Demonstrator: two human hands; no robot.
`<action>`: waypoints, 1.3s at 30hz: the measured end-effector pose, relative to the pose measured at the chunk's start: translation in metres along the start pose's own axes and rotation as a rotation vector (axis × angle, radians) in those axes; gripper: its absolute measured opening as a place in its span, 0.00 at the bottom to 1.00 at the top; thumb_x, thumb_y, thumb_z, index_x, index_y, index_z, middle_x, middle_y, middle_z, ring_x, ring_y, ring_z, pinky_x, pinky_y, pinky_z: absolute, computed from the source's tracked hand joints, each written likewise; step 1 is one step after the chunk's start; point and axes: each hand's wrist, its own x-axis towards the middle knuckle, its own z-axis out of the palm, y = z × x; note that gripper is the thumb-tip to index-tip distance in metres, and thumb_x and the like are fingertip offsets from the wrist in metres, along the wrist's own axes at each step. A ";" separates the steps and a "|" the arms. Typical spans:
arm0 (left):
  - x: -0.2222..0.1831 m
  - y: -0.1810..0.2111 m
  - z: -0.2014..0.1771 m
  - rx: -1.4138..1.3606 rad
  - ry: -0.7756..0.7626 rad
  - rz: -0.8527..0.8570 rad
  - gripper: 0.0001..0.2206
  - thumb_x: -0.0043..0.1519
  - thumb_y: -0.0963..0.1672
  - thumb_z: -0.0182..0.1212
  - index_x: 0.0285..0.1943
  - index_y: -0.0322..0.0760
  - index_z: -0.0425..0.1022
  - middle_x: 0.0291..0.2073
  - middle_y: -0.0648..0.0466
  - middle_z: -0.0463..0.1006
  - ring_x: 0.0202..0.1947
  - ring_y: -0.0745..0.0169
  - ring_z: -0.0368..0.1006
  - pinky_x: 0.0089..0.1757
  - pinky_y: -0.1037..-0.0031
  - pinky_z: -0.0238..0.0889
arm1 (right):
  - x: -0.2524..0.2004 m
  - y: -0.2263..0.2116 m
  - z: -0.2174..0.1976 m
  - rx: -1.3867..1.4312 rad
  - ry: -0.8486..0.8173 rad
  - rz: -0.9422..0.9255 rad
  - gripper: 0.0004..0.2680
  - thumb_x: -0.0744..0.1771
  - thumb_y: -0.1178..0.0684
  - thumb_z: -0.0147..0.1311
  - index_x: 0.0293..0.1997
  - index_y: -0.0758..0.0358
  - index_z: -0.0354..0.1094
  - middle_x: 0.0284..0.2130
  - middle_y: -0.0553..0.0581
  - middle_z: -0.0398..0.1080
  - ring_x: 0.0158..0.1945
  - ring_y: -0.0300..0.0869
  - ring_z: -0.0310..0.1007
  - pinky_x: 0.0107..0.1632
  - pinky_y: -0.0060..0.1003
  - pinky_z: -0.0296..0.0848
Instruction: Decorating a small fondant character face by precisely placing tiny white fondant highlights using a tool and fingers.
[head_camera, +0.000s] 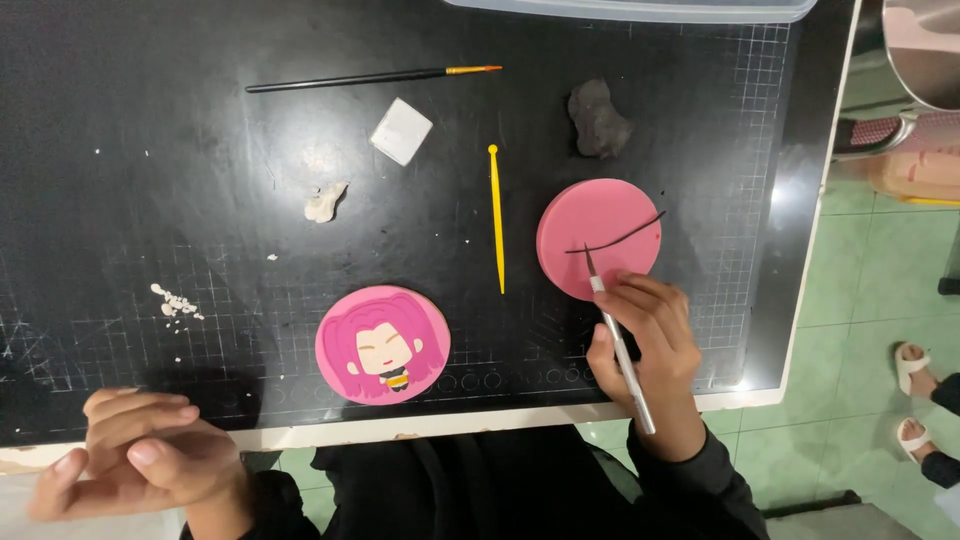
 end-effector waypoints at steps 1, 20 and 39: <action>-0.001 -0.001 -0.001 0.002 0.000 -0.001 0.11 0.72 0.41 0.43 0.62 0.45 0.52 0.17 0.44 0.60 0.17 0.50 0.52 0.41 0.58 0.49 | 0.000 0.000 0.000 0.002 -0.001 0.000 0.07 0.69 0.56 0.49 0.45 0.70 0.71 0.42 0.66 0.75 0.51 0.59 0.77 0.54 0.48 0.73; 0.001 -0.002 0.003 -0.014 0.031 0.021 0.10 0.71 0.42 0.44 0.60 0.43 0.52 0.16 0.44 0.61 0.16 0.50 0.53 0.36 0.61 0.47 | 0.002 -0.003 0.002 -0.060 -0.003 -0.018 0.07 0.70 0.57 0.50 0.45 0.70 0.72 0.42 0.64 0.76 0.50 0.58 0.77 0.55 0.45 0.72; 0.008 -0.009 0.010 -0.163 0.004 0.128 0.09 0.71 0.41 0.45 0.59 0.43 0.54 0.16 0.47 0.66 0.14 0.53 0.58 0.36 0.67 0.51 | -0.003 -0.016 0.003 -0.077 0.023 0.059 0.05 0.71 0.61 0.53 0.50 0.70 0.73 0.47 0.63 0.75 0.53 0.56 0.73 0.59 0.45 0.70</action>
